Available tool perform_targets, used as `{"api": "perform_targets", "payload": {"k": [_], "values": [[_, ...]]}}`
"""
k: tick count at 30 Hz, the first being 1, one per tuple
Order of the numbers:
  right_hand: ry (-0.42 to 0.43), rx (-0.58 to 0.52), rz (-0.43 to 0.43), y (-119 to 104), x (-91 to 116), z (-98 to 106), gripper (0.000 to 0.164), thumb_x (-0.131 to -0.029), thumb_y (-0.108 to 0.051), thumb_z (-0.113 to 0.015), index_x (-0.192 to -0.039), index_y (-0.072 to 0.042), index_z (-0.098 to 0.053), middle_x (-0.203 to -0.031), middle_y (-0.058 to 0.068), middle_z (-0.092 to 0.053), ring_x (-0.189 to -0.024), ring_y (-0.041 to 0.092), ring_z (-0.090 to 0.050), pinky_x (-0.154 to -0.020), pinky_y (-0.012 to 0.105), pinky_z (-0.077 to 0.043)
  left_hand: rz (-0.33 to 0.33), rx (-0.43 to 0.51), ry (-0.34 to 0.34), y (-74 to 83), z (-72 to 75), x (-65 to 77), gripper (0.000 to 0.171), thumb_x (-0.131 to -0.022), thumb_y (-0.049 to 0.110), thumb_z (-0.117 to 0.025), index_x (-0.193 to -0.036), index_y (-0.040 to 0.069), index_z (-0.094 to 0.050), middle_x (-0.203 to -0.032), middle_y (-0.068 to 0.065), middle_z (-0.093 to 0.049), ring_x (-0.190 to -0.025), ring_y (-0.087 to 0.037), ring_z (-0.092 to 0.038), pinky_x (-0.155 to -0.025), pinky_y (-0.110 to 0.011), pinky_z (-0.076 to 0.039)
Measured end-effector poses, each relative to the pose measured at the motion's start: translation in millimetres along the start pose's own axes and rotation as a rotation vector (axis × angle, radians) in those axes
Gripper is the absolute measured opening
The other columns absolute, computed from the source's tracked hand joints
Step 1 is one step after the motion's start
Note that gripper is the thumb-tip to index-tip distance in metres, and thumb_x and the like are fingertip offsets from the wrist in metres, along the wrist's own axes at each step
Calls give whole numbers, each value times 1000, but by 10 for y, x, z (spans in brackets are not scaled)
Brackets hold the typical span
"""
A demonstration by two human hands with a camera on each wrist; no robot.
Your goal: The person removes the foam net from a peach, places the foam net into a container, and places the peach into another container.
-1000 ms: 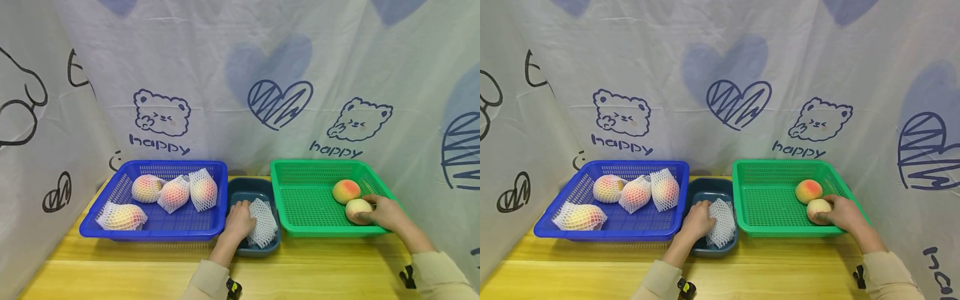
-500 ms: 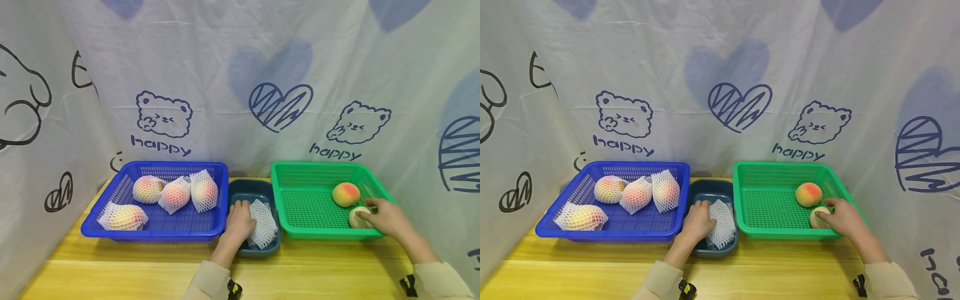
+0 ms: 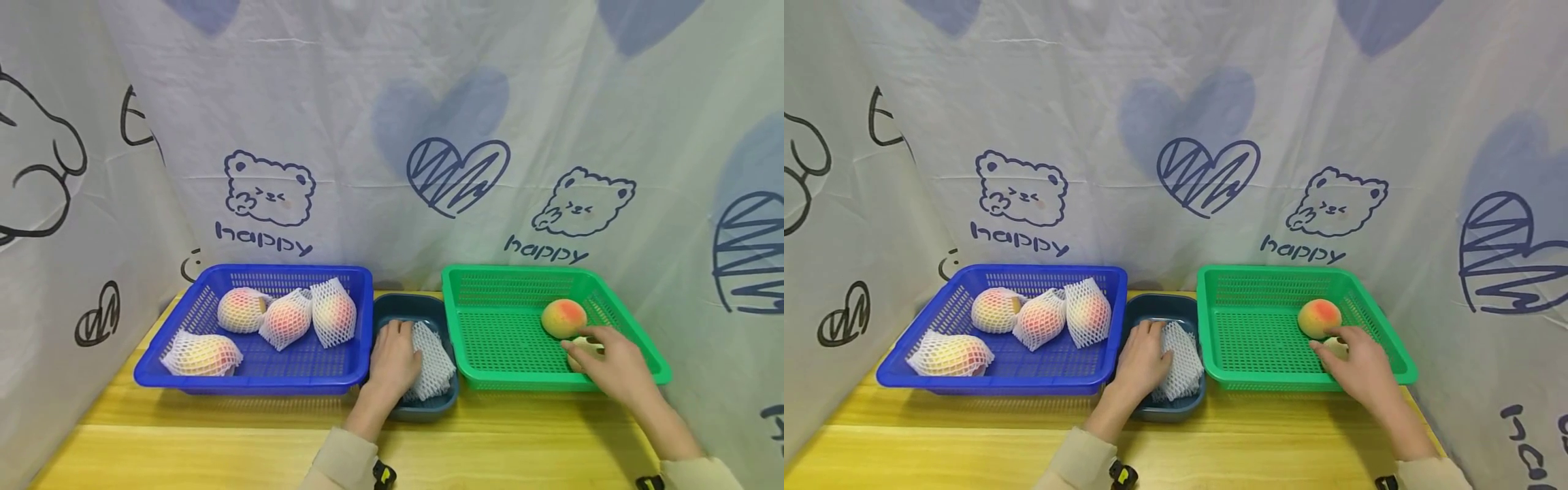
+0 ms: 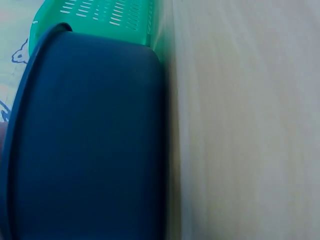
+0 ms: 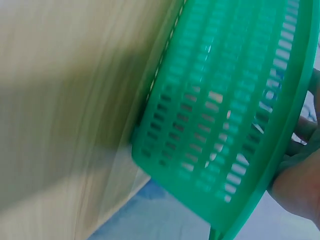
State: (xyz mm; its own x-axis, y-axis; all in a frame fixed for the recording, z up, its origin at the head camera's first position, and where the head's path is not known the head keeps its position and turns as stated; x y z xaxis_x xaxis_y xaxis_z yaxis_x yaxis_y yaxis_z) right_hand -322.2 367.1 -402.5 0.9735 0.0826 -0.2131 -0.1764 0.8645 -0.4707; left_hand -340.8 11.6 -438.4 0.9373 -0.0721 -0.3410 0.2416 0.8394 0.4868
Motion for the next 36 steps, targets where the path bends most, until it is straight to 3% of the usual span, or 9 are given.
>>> {"api": "perform_targets", "payload": {"k": [9,15,21,26,36], "values": [[108,-31,119,-449,178,-134,45,-103,-43,-64,-130,-6,-67,-130,18,-65,-119,43,-61,-91,65,-51,-64,25,59,159,179,53,47,-94,17,-75,-136,1,-61,-140,-17,-59,-135,-35,-52,-117,-47,-40],[100,-16,184,-676,281,-279,43,-103,-39,-65,-128,-5,-68,-131,16,-65,-121,42,-60,-96,64,-50,-63,120,176,225,459,144,45,-93,17,-75,-135,8,-62,-136,-11,-62,-128,-32,-57,-101,-48,-54],[143,71,282,-848,355,-402,39,-100,-38,-70,-122,-7,-72,-123,12,-69,-114,37,-65,-93,60,-52,-133,154,317,264,762,262,41,-91,13,-75,-130,7,-64,-129,-11,-65,-118,-33,-61,-92,-47,-56],[175,184,360,-939,364,-490,35,-96,-41,-73,-113,-11,-74,-114,7,-72,-107,32,-67,-88,56,-51,-150,176,393,150,989,333,41,-89,10,-76,-128,5,-65,-126,-12,-66,-116,-33,-62,-95,-48,-55],[120,316,317,-924,380,-617,43,-96,-55,-67,-102,-14,-74,-104,3,-71,-95,29,-65,-76,46,-45,-139,115,463,-253,1417,469,44,-86,7,-77,-128,3,-65,-126,-15,-65,-118,-37,-59,-101,-52,-50]]}}
Point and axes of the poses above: each hand's wrist, its own x-axis away from the middle knuckle, its own z-axis out of the back of the hand, y = z × x, the point moved 9 cm from there along -x, towards the middle knuckle
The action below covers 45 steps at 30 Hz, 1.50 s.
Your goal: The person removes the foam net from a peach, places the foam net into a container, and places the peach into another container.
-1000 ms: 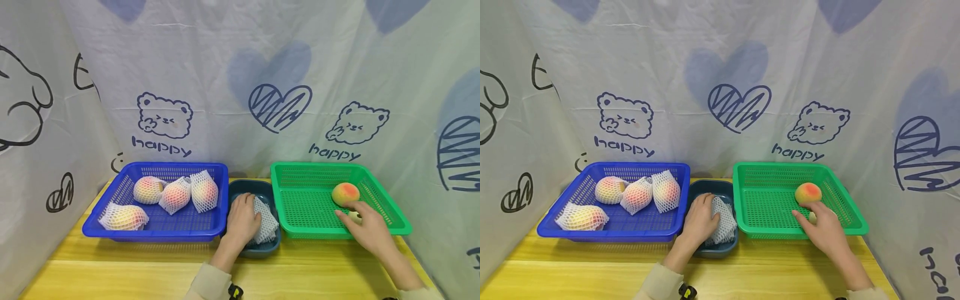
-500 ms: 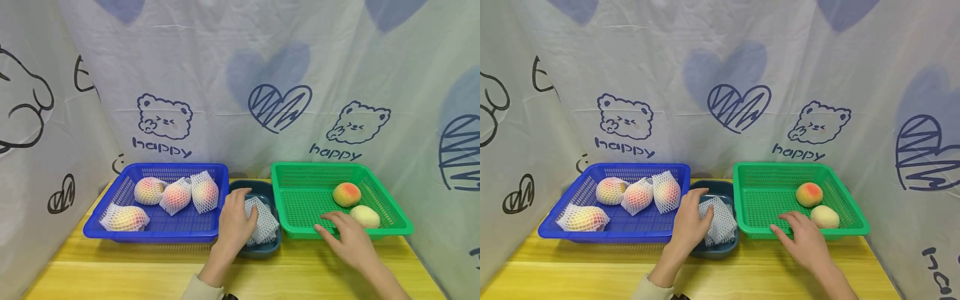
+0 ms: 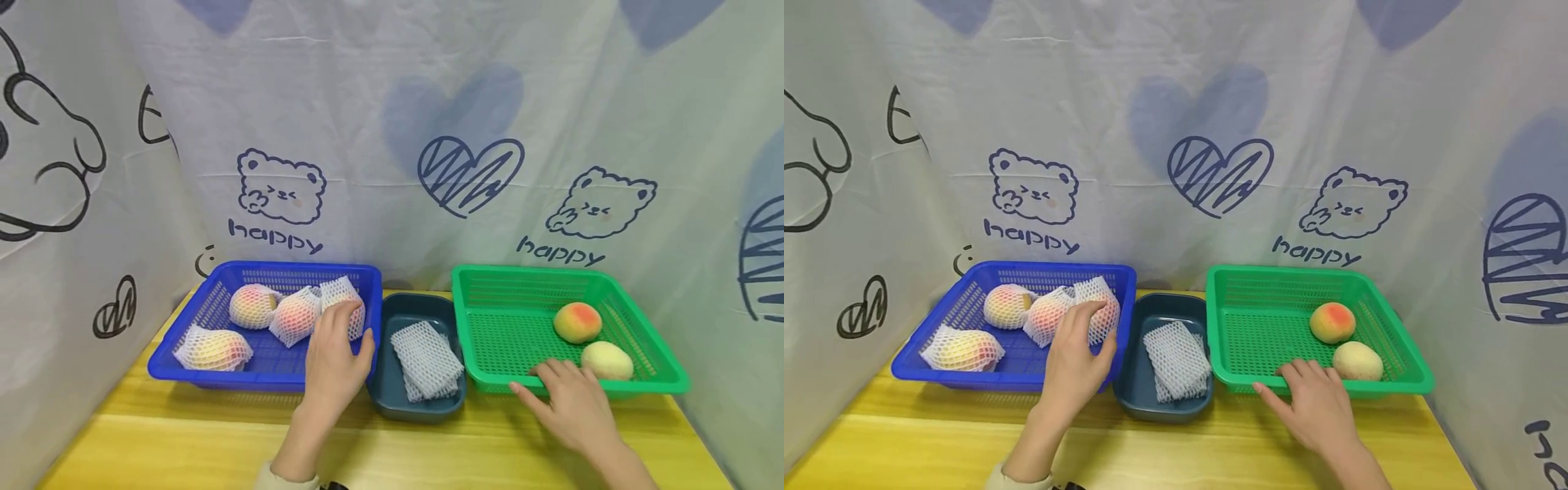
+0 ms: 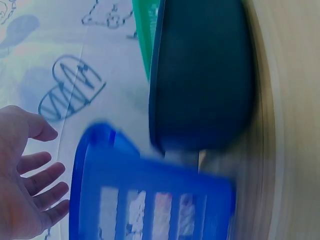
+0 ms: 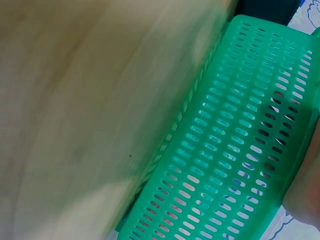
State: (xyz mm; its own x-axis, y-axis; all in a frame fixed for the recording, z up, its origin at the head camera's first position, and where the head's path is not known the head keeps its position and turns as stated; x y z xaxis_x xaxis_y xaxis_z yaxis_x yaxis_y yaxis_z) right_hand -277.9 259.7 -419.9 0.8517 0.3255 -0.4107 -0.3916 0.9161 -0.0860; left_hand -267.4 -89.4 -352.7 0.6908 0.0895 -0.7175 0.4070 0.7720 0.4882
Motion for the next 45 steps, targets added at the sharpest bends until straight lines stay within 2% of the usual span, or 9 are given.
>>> {"api": "perform_targets", "payload": {"k": [6,12,18,27,31,36,39,45], "values": [[26,14,-18,29,59,13,43,-95,-56,-68,-101,-14,-74,-100,1,-71,-90,27,-63,-73,42,-42,12,-48,17,-258,268,-33,49,-82,5,-78,-129,1,-64,-128,-19,-63,-120,-41,-57,-102,-55,-47],[59,2,-25,45,109,23,42,-94,-54,-70,-97,-12,-74,-96,2,-70,-88,27,-63,-72,39,-40,31,-99,15,-554,520,-91,47,-84,5,-77,-128,-3,-63,-131,-23,-61,-124,-46,-55,-104,-60,-44],[56,3,-37,59,121,28,42,-95,-55,-69,-97,-13,-74,-95,1,-70,-87,27,-63,-72,40,-40,33,-174,-39,-815,697,-160,43,-86,4,-74,-128,-1,-63,-132,-21,-60,-122,-46,-53,-96,-62,-46],[42,2,-57,105,113,20,43,-95,-56,-68,-96,-13,-73,-96,3,-70,-89,29,-63,-72,41,-41,-52,-287,-137,-1096,834,-257,47,-85,4,-72,-130,-7,-61,-133,-27,-58,-125,-51,-51,-104,-66,-42],[45,5,-52,107,109,8,43,-95,-55,-68,-96,-12,-73,-95,3,-70,-88,29,-64,-72,41,-41,-57,-334,-239,-1237,836,-282,50,-87,7,-72,-134,-7,-59,-137,-28,-56,-128,-51,-49,-104,-68,-41],[37,10,-46,85,109,-7,43,-95,-56,-68,-96,-13,-73,-94,1,-70,-88,28,-64,-71,40,-41,-16,-416,-455,-1469,786,-276,57,-90,14,-73,-140,-6,-55,-144,-30,-50,-135,-52,-43,-107,-71,-38],[37,4,-40,56,91,-2,42,-95,-56,-69,-96,-14,-73,-94,0,-70,-88,27,-63,-70,40,-40,-23,-463,-565,-1598,766,-263,62,-90,20,-76,-142,-6,-54,-145,-32,-49,-136,-54,-42,-107,-71,-38],[31,3,-27,7,30,-12,42,-95,-56,-69,-98,-15,-73,-97,0,-69,-88,26,-62,-71,40,-40,-20,-526,-713,-1852,805,-197,63,-91,32,-75,-137,-8,-58,-141,-34,-52,-131,-57,-46,-104,-73,-39]]}}
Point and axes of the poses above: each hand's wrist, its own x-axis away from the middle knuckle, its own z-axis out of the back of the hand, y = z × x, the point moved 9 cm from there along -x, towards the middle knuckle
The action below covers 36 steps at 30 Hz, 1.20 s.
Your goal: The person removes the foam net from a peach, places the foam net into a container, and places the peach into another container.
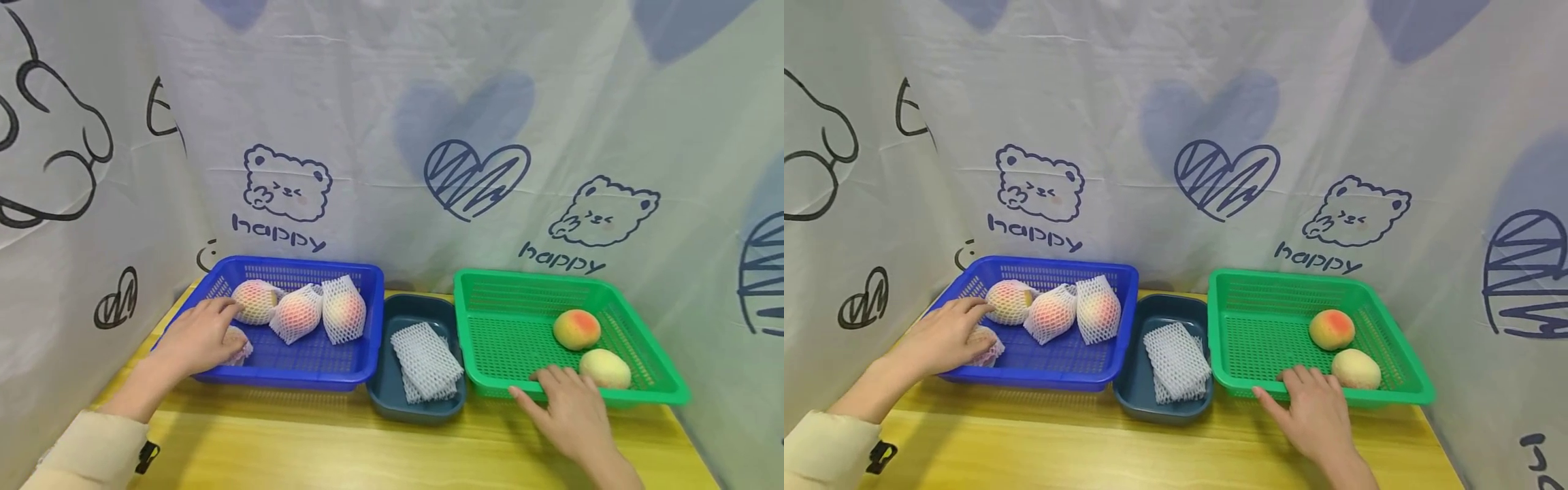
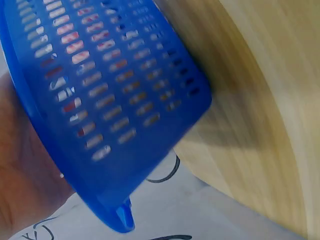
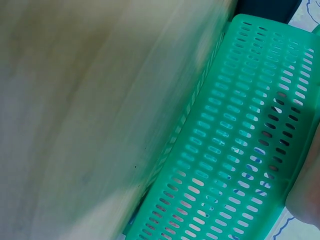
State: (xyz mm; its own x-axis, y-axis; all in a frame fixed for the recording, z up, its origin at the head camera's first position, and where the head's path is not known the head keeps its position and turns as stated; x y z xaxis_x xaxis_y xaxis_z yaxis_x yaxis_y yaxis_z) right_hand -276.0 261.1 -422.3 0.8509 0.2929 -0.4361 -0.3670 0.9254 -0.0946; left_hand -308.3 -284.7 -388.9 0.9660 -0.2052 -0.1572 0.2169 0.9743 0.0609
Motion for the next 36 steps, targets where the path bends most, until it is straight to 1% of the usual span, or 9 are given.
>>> {"api": "perform_targets", "payload": {"k": [5,11,14,17,22,24,27,31,36], "values": [[-10,7,-14,-8,-9,-24,44,-96,-57,-67,-101,-13,-72,-98,0,-67,-92,27,-59,-75,43,-38,7,10,-120,-97,-91,11,69,-91,43,-74,-133,-10,-61,-137,-37,-54,-129,-61,-47,-104,-74,-39],[-9,4,-15,-17,-34,-38,45,-97,-57,-65,-100,-12,-70,-98,1,-64,-94,29,-58,-76,42,-37,23,42,-220,-172,-175,-6,71,-86,46,-77,-129,-9,-64,-135,-39,-55,-128,-64,-46,-104,-73,-39],[2,10,-14,-16,-35,-36,45,-97,-57,-66,-100,-11,-70,-98,2,-64,-94,29,-58,-75,41,-36,17,101,-255,-170,-234,-23,75,-82,48,-82,-129,-8,-63,-135,-39,-55,-128,-63,-47,-104,-72,-40],[7,13,-15,-7,-27,-35,46,-96,-56,-66,-99,-11,-70,-97,2,-65,-93,29,-58,-74,41,-36,6,179,-277,-165,-298,-51,74,-78,44,-87,-127,-6,-64,-134,-37,-57,-128,-61,-48,-105,-72,-39],[4,20,-20,15,-9,-45,46,-96,-57,-66,-100,-11,-71,-97,3,-65,-93,29,-58,-74,40,-36,-50,275,-271,-176,-381,-103,64,-72,26,-92,-123,-4,-66,-127,-30,-64,-125,-58,-53,-104,-71,-41],[5,21,-20,21,-2,-49,46,-96,-57,-66,-100,-11,-71,-97,2,-65,-93,29,-58,-74,40,-36,-73,292,-255,-183,-397,-111,62,-70,24,-93,-121,-3,-68,-124,-28,-66,-122,-56,-55,-102,-70,-43],[12,18,-19,18,2,-43,46,-96,-57,-67,-99,-11,-71,-97,2,-65,-93,29,-59,-74,40,-36,-96,310,-224,-197,-407,-116,59,-68,25,-93,-116,0,-70,-121,-25,-68,-117,-52,-59,-100,-68,-46],[22,17,-15,2,-3,-28,45,-96,-56,-67,-99,-12,-71,-96,2,-65,-92,29,-59,-74,40,-36,-108,336,-201,-222,-431,-133,52,-67,27,-92,-110,6,-72,-116,-16,-70,-109,-40,-63,-94,-61,-51],[26,21,-14,5,-8,-33,45,-95,-56,-68,-98,-12,-71,-96,2,-65,-92,29,-59,-74,40,-37,-107,373,-196,-246,-447,-154,44,-67,23,-90,-105,10,-72,-108,-8,-70,-97,-26,-61,-83,-45,-53]]}}
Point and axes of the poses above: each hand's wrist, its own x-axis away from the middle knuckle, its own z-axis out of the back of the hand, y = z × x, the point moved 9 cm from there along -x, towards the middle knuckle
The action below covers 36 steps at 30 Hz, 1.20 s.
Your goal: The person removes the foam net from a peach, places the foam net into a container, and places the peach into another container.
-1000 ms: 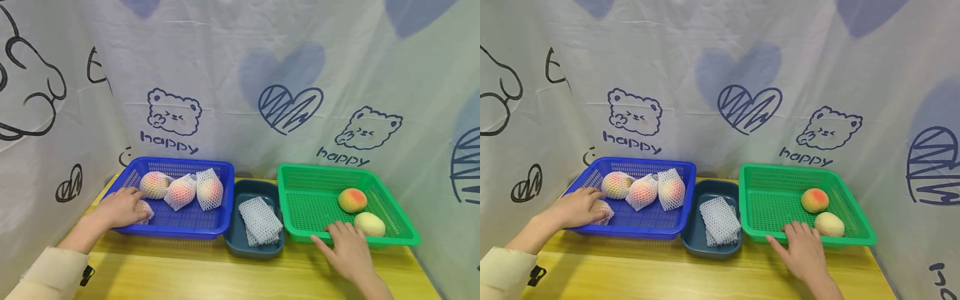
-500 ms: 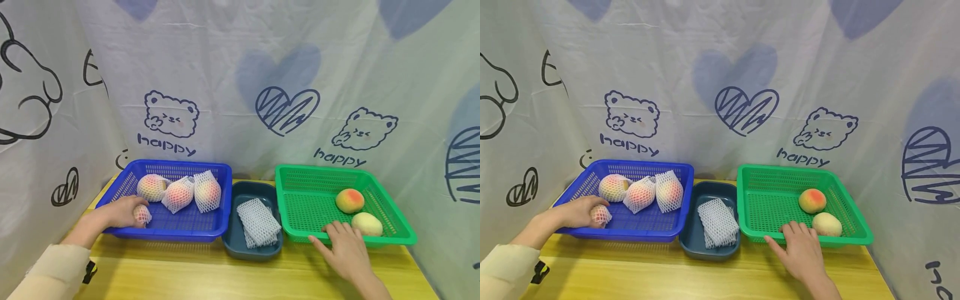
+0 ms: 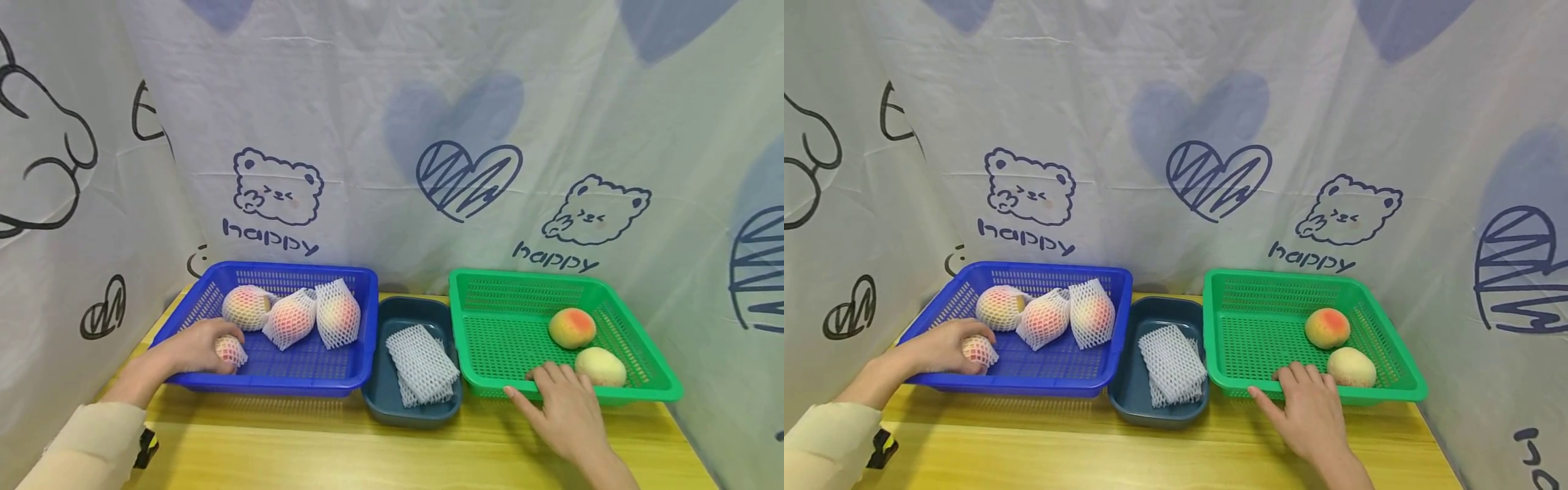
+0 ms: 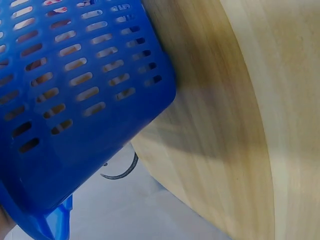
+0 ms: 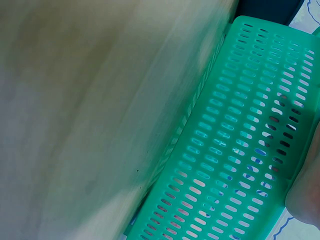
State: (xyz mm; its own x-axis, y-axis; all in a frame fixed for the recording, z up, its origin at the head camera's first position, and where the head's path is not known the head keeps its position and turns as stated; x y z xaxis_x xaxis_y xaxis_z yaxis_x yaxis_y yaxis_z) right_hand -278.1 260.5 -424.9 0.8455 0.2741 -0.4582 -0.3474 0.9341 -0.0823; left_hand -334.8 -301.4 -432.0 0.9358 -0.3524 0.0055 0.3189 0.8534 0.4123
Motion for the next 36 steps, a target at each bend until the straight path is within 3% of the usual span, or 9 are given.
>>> {"api": "perform_targets", "payload": {"k": [7,17,26,33,36], "values": [[-2,-2,-3,6,3,2,45,-95,-57,-68,-98,-12,-71,-96,1,-65,-92,28,-59,-74,41,-37,-1,26,19,4,16,8,41,-66,19,-90,-102,11,-72,-100,-3,-68,-88,-20,-56,-73,-35,-49],[12,-15,1,-10,-20,-3,44,-95,-56,-68,-97,-13,-70,-94,0,-64,-89,27,-58,-73,40,-37,-35,21,103,66,134,37,47,-64,19,-91,-107,10,-74,-112,-6,-72,-100,-25,-62,-84,-43,-52],[6,-14,0,-11,-26,-4,44,-95,-57,-68,-97,-13,-71,-94,0,-64,-88,26,-58,-73,40,-37,-82,25,256,155,290,117,45,-66,16,-90,-108,12,-74,-112,-6,-72,-105,-30,-64,-88,-50,-52],[7,-18,-9,-8,-7,20,43,-95,-57,-68,-96,-14,-71,-93,0,-64,-88,27,-58,-73,40,-37,-75,80,364,354,395,147,46,-70,15,-90,-113,15,-73,-119,-9,-70,-116,-38,-61,-97,-61,-48],[9,-18,-10,-2,-3,18,44,-95,-57,-68,-96,-14,-71,-93,-1,-64,-88,27,-58,-73,40,-36,-87,113,411,466,415,144,47,-70,13,-91,-113,13,-73,-123,-13,-69,-120,-39,-59,-97,-60,-47]]}}
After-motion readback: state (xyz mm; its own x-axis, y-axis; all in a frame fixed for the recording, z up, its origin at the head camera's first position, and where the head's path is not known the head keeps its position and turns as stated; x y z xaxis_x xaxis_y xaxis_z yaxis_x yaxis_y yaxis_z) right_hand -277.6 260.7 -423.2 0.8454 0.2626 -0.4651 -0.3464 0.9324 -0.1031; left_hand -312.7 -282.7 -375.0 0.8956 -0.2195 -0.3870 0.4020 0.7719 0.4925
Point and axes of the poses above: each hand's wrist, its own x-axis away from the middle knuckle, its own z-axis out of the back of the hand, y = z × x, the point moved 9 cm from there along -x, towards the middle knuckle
